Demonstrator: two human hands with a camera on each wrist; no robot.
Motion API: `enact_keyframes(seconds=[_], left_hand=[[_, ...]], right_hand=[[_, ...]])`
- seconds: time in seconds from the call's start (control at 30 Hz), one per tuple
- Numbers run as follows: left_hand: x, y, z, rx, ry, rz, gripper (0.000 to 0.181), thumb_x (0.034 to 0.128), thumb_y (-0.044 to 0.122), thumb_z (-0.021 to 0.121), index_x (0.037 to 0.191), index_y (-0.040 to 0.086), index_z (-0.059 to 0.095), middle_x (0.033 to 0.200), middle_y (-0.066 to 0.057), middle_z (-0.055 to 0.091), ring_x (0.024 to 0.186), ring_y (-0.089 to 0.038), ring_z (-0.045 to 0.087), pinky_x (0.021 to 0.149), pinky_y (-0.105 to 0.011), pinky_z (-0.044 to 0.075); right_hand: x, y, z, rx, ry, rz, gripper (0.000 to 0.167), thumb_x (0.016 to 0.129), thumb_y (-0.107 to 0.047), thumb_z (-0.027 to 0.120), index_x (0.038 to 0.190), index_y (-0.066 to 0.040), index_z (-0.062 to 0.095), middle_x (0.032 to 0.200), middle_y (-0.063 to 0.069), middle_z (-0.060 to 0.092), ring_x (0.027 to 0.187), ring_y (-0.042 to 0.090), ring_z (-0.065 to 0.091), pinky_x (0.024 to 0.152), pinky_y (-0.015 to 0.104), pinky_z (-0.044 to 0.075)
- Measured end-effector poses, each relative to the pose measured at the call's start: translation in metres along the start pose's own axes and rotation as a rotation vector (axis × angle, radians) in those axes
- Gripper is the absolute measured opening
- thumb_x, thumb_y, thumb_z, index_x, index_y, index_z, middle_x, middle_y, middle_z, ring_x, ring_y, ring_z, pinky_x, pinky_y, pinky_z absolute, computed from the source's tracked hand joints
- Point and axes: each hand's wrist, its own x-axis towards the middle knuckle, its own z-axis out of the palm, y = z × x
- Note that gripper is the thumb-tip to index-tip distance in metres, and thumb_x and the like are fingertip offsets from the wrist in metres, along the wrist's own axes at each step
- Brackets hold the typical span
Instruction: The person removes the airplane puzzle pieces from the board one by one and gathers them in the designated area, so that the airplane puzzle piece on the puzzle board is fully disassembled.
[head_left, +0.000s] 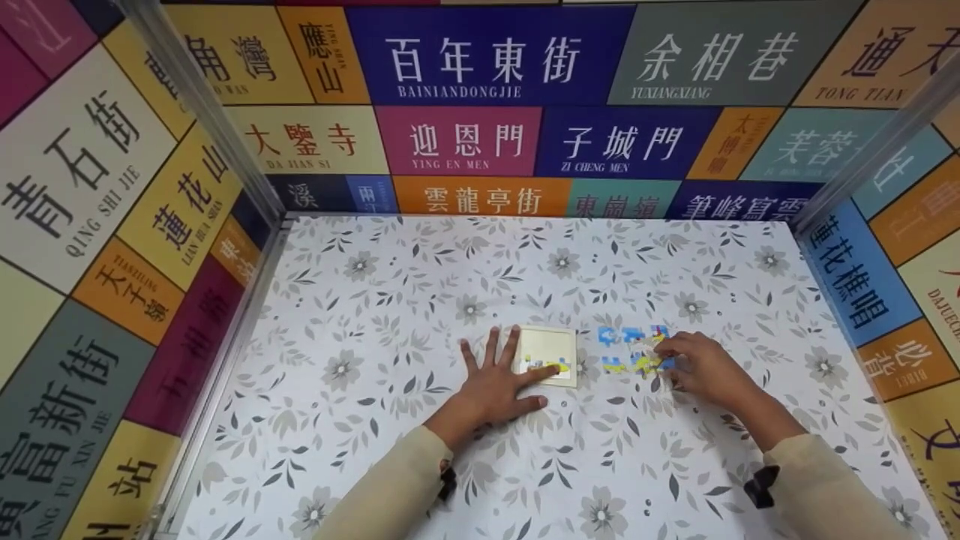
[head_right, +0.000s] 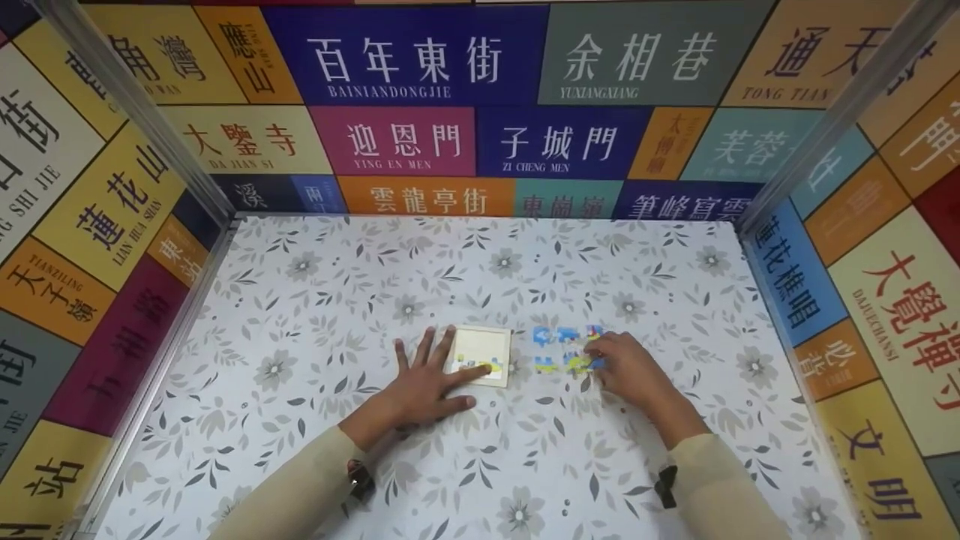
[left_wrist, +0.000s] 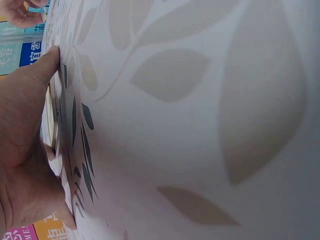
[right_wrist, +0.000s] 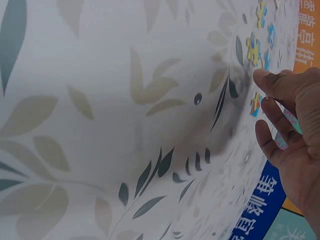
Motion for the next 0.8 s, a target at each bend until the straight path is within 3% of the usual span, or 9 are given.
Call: enact_keyframes(seconds=[0.17, 0.37, 0.8], left_hand=[[0.000, 0.000, 0.001, -0.004, -0.005, 0.000, 0.064, 0.1073, 0.077, 0.046, 0.168, 0.061, 0.032, 0.187, -0.018, -0.007, 0.172, -0.053, -0.009, 0.120, -0.094, -0.001], [-0.001, 0.001, -0.001, -0.003, -0.002, 0.000, 0.064, 0.1072, 0.077, 0.045, 0.168, 0.061, 0.032, 0.187, -0.018, -0.007, 0.171, -0.053, -0.008, 0.120, -0.094, -0.001], [-0.001, 0.002, 0.000, 0.010, 0.004, -0.004, 0.064, 0.1070, 0.077, 0.045, 0.168, 0.061, 0.032, 0.187, -0.019, -0.007, 0.171, -0.054, -0.008, 0.120, -0.094, 0.000]], right_hand=[[-0.003, 0.008, -0.001, -0.025, -0.037, -0.005, 0.019, 0.084, 0.010, 0.089, 0.096, -0.005, 0.084, 0.103, 0.009, 0.078, 0.096, 0.035, 0.072, 0.086, 0.056, 0.060], [-0.005, 0.011, -0.002, -0.052, -0.085, -0.004, 0.016, 0.089, 0.007, 0.085, 0.102, -0.001, 0.086, 0.108, 0.012, 0.079, 0.102, 0.038, 0.073, 0.089, 0.057, 0.062], [-0.007, 0.011, 0.001, -0.121, -0.075, 0.023, 0.020, 0.092, 0.009, 0.081, 0.107, -0.002, 0.087, 0.112, 0.011, 0.081, 0.107, 0.038, 0.076, 0.094, 0.058, 0.062]])
